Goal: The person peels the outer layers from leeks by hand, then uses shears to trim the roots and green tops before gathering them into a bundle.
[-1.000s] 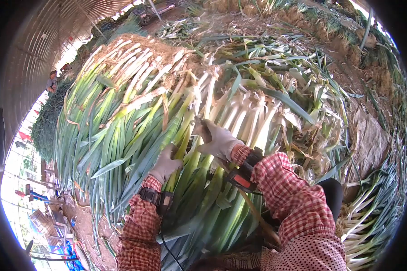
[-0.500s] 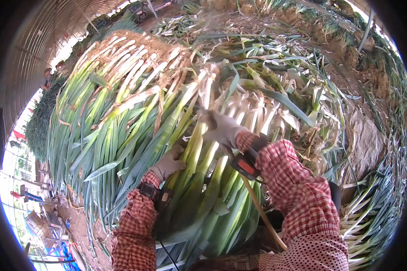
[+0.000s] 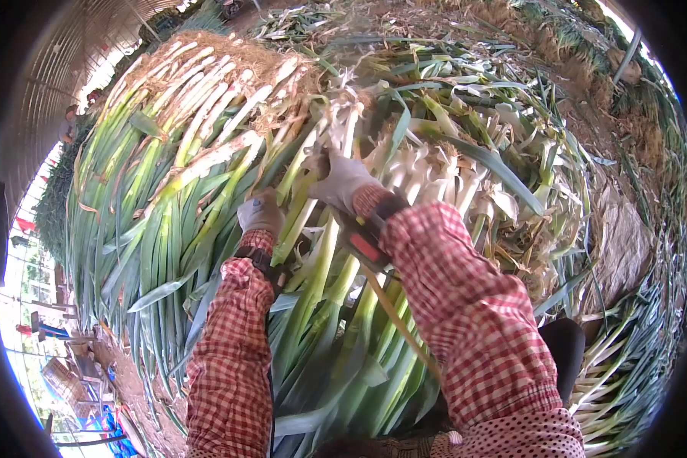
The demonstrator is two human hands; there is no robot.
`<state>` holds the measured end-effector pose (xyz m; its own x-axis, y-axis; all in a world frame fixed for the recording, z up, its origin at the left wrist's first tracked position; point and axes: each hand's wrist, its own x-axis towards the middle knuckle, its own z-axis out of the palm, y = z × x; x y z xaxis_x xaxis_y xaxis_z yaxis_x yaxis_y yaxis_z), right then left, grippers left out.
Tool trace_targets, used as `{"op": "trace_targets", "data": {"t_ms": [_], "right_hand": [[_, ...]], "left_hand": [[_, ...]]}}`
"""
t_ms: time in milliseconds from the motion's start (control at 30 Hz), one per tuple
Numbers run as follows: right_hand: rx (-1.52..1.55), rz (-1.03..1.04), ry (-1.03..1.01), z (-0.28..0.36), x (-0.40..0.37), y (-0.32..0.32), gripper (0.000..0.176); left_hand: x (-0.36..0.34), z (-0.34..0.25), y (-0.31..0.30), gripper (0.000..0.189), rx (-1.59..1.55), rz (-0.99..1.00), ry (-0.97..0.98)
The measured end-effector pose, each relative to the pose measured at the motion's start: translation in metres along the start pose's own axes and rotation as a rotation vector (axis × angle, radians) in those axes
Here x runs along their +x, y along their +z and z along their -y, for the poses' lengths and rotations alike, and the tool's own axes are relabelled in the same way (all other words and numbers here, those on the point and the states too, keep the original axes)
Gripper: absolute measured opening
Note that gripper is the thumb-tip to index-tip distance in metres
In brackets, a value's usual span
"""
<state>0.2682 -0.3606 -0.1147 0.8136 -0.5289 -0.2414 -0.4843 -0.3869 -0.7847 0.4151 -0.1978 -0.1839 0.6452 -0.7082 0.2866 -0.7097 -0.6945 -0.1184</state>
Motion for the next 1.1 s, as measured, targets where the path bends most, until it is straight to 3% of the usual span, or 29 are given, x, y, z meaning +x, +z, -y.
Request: {"op": "trace_targets", "data": {"t_ms": [33,100,133,200,300,367,467,567,700,800,867,967,1033,1100], "right_hand": [[0.008,0.067,-0.07,-0.005,-0.012,0.004,0.073],[-0.048,0.163,-0.298,-0.021,-0.044,0.015,0.075],[-0.044,0.285,-0.304,-0.025,-0.07,0.017,0.086],[-0.086,0.39,-0.221,-0.013,-0.12,0.004,0.096],[0.096,0.264,-0.146,-0.032,-0.124,-0.005,0.099],[0.062,0.355,-0.16,-0.027,-0.145,-0.011,0.099],[0.104,0.235,-0.354,-0.054,-0.16,0.018,0.097],[0.081,0.206,-0.09,-0.031,-0.139,-0.017,0.091],[0.1,0.122,0.045,-0.031,-0.104,-0.028,0.088],[0.042,0.103,-0.057,-0.04,-0.099,-0.018,0.09],[-0.062,0.11,-0.153,-0.043,-0.105,-0.013,0.089],[0.053,0.04,0.057,-0.034,-0.092,-0.031,0.078],[0.074,-0.027,0.098,-0.049,-0.06,-0.032,0.076],[-0.009,-0.054,0.013,-0.058,-0.044,-0.024,0.079]], "left_hand": [[0.003,-0.008,-0.011,0.017,-0.023,0.091,-0.077],[-0.004,-0.011,-0.013,0.012,0.008,0.037,-0.019],[-0.006,-0.015,-0.016,0.01,0.022,0.004,0.014],[-0.009,-0.026,-0.036,0.016,-0.025,0.16,-0.065],[-0.015,-0.039,-0.069,0.032,-0.084,0.372,-0.172],[-0.017,-0.04,-0.073,0.034,-0.057,0.364,-0.17],[-0.024,-0.054,-0.091,0.039,-0.068,0.432,-0.19],[-0.031,-0.057,-0.102,0.05,-0.103,0.489,-0.213],[-0.044,-0.06,-0.12,0.056,-0.132,0.564,-0.227],[-0.052,-0.047,-0.105,0.06,-0.19,0.508,-0.154],[-0.055,-0.045,-0.111,0.058,-0.246,0.593,-0.161],[-0.068,-0.047,-0.119,0.056,-0.348,0.627,-0.152],[-0.071,-0.051,-0.125,0.054,-0.359,0.641,-0.185],[-0.072,-0.05,-0.13,0.054,-0.351,0.622,-0.143]]}}
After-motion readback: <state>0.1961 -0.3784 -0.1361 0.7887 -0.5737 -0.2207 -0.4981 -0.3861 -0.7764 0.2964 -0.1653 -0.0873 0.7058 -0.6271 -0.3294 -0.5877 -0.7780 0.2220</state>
